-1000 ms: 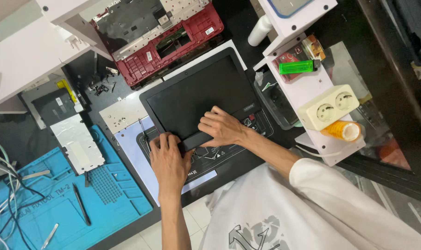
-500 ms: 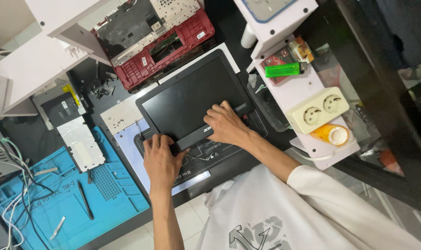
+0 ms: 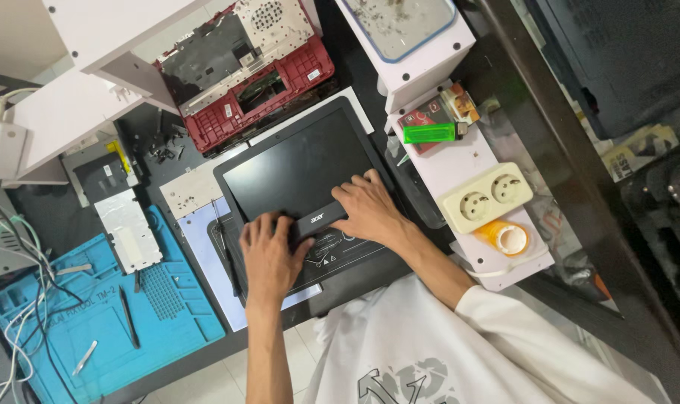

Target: The person disassembles a laptop screen assembly on a workbench. They remove the front bezel, disconnect ribbon cables, and use a screwdriver to remove screws from the screen frame. The person then reattaches the bezel and secures it with screws.

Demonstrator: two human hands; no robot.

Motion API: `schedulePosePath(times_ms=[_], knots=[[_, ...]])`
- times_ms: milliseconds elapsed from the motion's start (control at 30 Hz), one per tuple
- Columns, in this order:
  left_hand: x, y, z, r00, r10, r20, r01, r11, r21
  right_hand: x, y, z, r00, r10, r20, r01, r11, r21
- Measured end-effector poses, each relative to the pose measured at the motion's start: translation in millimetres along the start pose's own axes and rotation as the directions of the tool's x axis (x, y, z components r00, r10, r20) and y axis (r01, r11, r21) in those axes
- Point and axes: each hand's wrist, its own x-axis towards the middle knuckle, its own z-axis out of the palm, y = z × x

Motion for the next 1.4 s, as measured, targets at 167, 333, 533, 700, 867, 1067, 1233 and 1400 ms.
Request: schedulePosePath(times_ms=[167, 333, 533, 700, 867, 1067, 1233, 1400], knots=[[8.7, 11.3, 22.0, 0.997, 0.042, -0.057, -0.044, 0.998, -0.034, -7.8, -15.5, -10.9, 0.973, -0.056, -0.224, 0.044, 0.997, -0.058], [13.9, 1.0, 20.4, 0.998, 0.028, -0.048, -0.034, 0.989, -0.145, -30.4, -17.5, 4.0, 0.707, -0.387, -0.591, 0.450, 0.892, -0.046], [18.6, -2.9, 14.4, 0.999, 0.045, -0.002, -0.044, 0.989, -0.140, -30.9, -8.0, 44.0, 0.857, -0.300, -0.419, 0.399, 0.900, 0.172], [15.9, -3.2, 13.2, 0.994, 0.102, 0.028, -0.102, 0.995, -0.019, 5.3, -2.8, 42.6, 0.912, -0.178, -0.369, 0.225, 0.970, 0.089], [25.7, 16.0, 27.4, 0.984, 0.170, 0.061, -0.173, 0.984, 0.050, 12.8, -1.6, 38.9, 0.971, -0.093, -0.220, 0.107, 0.993, 0.053], [44.1, 42.3, 27.2, 0.991, 0.134, 0.009, -0.133, 0.988, -0.072, 10.9, 1.1, 45.3, 0.952, -0.090, -0.294, 0.107, 0.993, 0.043], [59.2, 47.6, -2.3, 0.989, 0.131, -0.068, -0.138, 0.983, -0.118, 17.5, -1.3, 49.1, 0.984, 0.007, -0.181, 0.006, 0.997, 0.070], [72.9, 52.9, -32.7, 0.986, 0.119, -0.115, -0.126, 0.991, -0.055, 13.3, 4.6, 57.0, 0.968, -0.037, -0.250, 0.045, 0.999, 0.025]])
